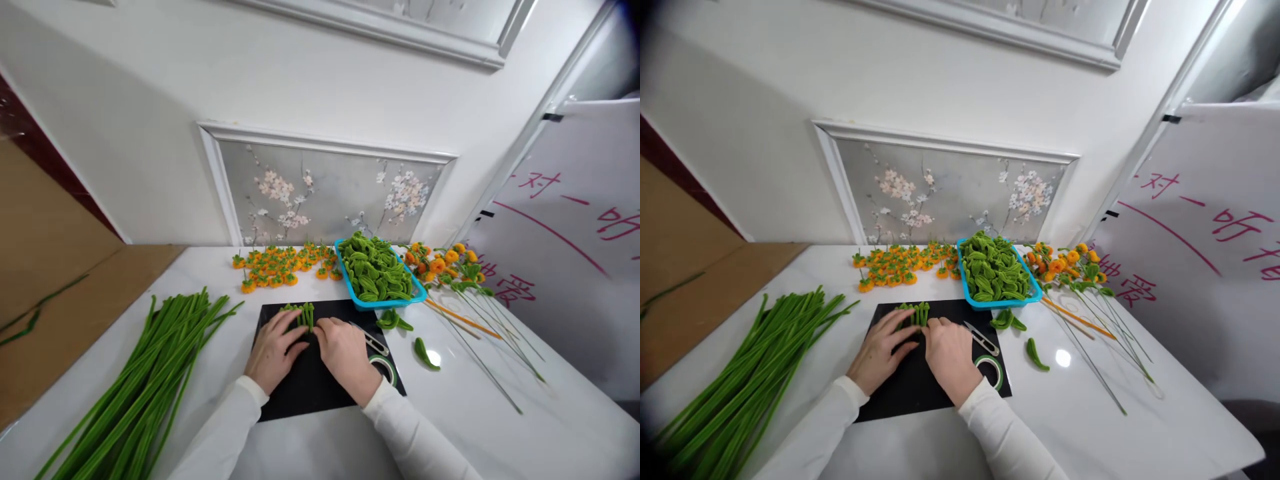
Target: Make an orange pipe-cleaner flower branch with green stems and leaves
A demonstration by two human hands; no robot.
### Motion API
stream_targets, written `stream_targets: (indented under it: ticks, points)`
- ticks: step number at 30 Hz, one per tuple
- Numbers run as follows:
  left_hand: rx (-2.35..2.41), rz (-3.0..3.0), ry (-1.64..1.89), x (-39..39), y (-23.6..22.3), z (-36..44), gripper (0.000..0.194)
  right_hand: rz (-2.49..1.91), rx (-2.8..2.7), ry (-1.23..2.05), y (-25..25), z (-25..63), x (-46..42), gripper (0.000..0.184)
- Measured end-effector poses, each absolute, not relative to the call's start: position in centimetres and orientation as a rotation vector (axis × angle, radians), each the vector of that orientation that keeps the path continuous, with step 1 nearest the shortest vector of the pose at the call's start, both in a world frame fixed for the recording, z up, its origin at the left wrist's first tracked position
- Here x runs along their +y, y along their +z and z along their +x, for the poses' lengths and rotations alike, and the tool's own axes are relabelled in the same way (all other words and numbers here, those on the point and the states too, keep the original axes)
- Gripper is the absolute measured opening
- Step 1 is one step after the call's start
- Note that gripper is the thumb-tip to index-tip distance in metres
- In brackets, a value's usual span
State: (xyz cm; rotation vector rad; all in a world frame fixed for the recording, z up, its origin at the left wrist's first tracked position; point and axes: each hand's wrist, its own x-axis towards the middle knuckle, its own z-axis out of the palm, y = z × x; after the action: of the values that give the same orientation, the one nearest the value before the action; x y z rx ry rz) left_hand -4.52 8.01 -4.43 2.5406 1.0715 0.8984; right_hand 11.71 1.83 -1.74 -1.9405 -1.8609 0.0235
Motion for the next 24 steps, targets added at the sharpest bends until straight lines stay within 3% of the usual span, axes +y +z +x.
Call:
stream_targets:
  ticks: [8, 16, 24]
  points:
    - [0.990, 2.619, 0.918, 9.0, -4.5, -4.7, 0.027, -1.616, -1.997, 0.044, -1.8, 10.3, -1.5, 0.021]
    - [1.315, 2.551, 1.428, 10.1, -2.8, -4.8, 0.029, -1.243, -2.184, 0.081, -2.4, 9.7, -1.8, 0.041]
    - [1.548, 2.744, 1.409, 16.0, 2.1, -0.6, 0.034, -1.020, -2.179, -0.101, 0.4, 7.8, -4.1, 0.029]
